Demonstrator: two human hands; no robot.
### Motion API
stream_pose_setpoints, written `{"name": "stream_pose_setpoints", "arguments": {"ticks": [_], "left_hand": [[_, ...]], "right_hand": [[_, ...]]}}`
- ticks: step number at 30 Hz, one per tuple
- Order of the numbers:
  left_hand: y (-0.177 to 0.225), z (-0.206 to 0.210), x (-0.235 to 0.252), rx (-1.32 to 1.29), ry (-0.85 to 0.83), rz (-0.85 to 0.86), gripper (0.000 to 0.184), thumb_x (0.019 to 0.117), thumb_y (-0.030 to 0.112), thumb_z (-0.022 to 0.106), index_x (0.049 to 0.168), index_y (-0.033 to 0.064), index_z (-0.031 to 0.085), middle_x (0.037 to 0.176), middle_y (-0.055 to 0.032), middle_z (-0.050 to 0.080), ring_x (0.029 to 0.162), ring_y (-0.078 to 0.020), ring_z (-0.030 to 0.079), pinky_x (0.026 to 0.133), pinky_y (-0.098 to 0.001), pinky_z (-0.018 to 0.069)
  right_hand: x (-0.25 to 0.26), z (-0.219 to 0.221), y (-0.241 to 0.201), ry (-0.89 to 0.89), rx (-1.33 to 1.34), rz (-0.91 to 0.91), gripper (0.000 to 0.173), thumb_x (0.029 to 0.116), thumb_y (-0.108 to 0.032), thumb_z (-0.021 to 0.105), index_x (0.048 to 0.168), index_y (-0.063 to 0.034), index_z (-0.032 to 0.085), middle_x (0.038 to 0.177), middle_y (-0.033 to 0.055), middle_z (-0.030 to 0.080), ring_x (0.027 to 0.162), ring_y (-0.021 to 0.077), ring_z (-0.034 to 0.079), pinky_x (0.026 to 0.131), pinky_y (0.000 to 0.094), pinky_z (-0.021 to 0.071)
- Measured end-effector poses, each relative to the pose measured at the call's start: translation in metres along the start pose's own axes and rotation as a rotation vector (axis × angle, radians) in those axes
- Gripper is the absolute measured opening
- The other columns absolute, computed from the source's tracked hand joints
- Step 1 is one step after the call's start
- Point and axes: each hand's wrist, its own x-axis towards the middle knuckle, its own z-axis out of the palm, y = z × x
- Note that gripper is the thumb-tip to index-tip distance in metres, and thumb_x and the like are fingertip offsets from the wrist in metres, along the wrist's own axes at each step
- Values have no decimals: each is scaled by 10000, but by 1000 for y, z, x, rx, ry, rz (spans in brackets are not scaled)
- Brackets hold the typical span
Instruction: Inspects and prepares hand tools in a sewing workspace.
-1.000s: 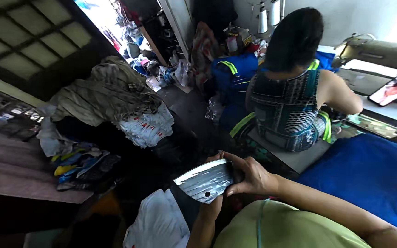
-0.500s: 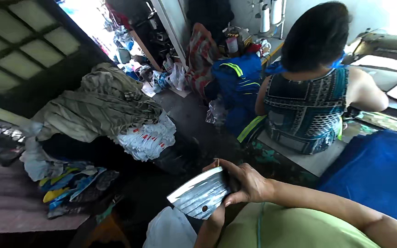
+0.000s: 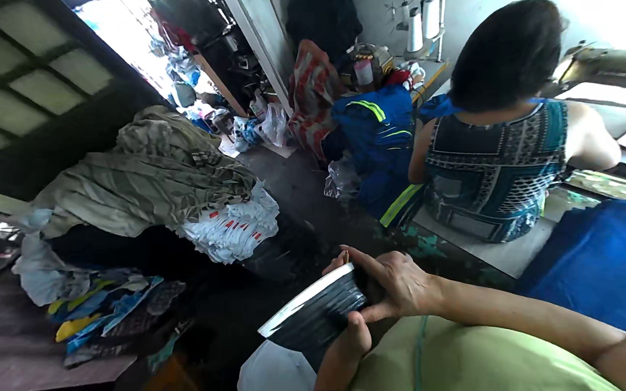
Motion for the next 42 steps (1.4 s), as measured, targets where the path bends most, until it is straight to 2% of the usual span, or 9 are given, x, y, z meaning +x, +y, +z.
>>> {"name": "stream_pose_setpoints", "arguments": {"ticks": [3, 5, 7, 8, 11, 16, 21, 25, 42], "left_hand": [[-4, 4, 7, -330, -18, -9, 469, 1029, 520, 465, 1093, 146, 741, 987, 153, 757, 1000, 106, 658, 921, -138, 519], [-18, -1, 10, -252, -45, 156, 357, 1091, 301, 427, 1151, 79, 700, 1022, 144, 748, 1020, 109, 651, 939, -134, 508], [-27, -4, 12, 1, 29, 382, 280, 1062, 30, 411, 1172, -150, 593, 1030, 34, 721, 1013, 122, 629, 942, -106, 476], [-33, -6, 13, 81, 49, 471, 247, 1052, 7, 421, 1182, -127, 583, 1048, 40, 712, 1040, 127, 620, 964, -106, 462], [-29, -6, 15, -171, 56, 288, 258, 1076, 221, 469, 1100, 178, 722, 1024, 188, 747, 1026, 102, 657, 940, -145, 518], [-16, -9, 14, -379, -88, -133, 456, 994, 460, 572, 1046, 29, 710, 935, 60, 778, 966, 15, 710, 907, -214, 563], [-30, 15, 17, -578, 84, -3, 171, 974, 331, 647, 1023, 218, 765, 985, 111, 770, 969, 35, 698, 890, -192, 558], [-24, 38, 12, -617, 94, 40, 196, 1016, 263, 585, 1071, 224, 769, 1034, 108, 768, 1010, 26, 692, 935, -203, 546], [0, 91, -9, -606, 115, 88, 185, 1009, 216, 592, 1077, 186, 761, 1031, 85, 774, 1014, 8, 700, 946, -216, 547]], "right_hand": [[6, 10, 4, 9, -43, -13, 969, 859, -677, 606, 1405, 114, 487, 681, 104, 672, 547, 226, 647, 507, 387, 524], [9, 16, 6, 0, -60, -20, 962, 871, -674, 594, 1404, 120, 482, 695, 108, 681, 545, 228, 650, 508, 386, 528], [13, 21, 8, -4, -70, -30, 959, 873, -667, 593, 1402, 124, 481, 722, 110, 698, 550, 228, 657, 510, 384, 532], [14, 23, 9, -9, -73, -32, 958, 872, -663, 599, 1405, 124, 476, 737, 112, 706, 553, 229, 659, 513, 384, 534], [17, 26, 9, -63, -59, -8, 969, 870, -631, 638, 1434, 130, 438, 848, 143, 744, 615, 261, 692, 569, 417, 560], [14, 29, 16, -6, -166, -92, 953, 942, -679, 470, 1418, 146, 438, 691, 105, 675, 530, 224, 640, 502, 368, 523], [3, 24, 15, 96, -294, -91, 791, 1025, -555, 403, 1374, 149, 495, 611, 75, 625, 486, 207, 600, 474, 342, 491], [-10, 8, 12, 132, -338, -76, 636, 988, -371, 501, 1357, 147, 522, 597, 69, 625, 475, 204, 592, 467, 341, 483], [-49, -40, 6, 184, -384, -85, 644, 984, -396, 506, 1350, 132, 538, 564, 54, 598, 449, 191, 557, 457, 325, 455]]}}
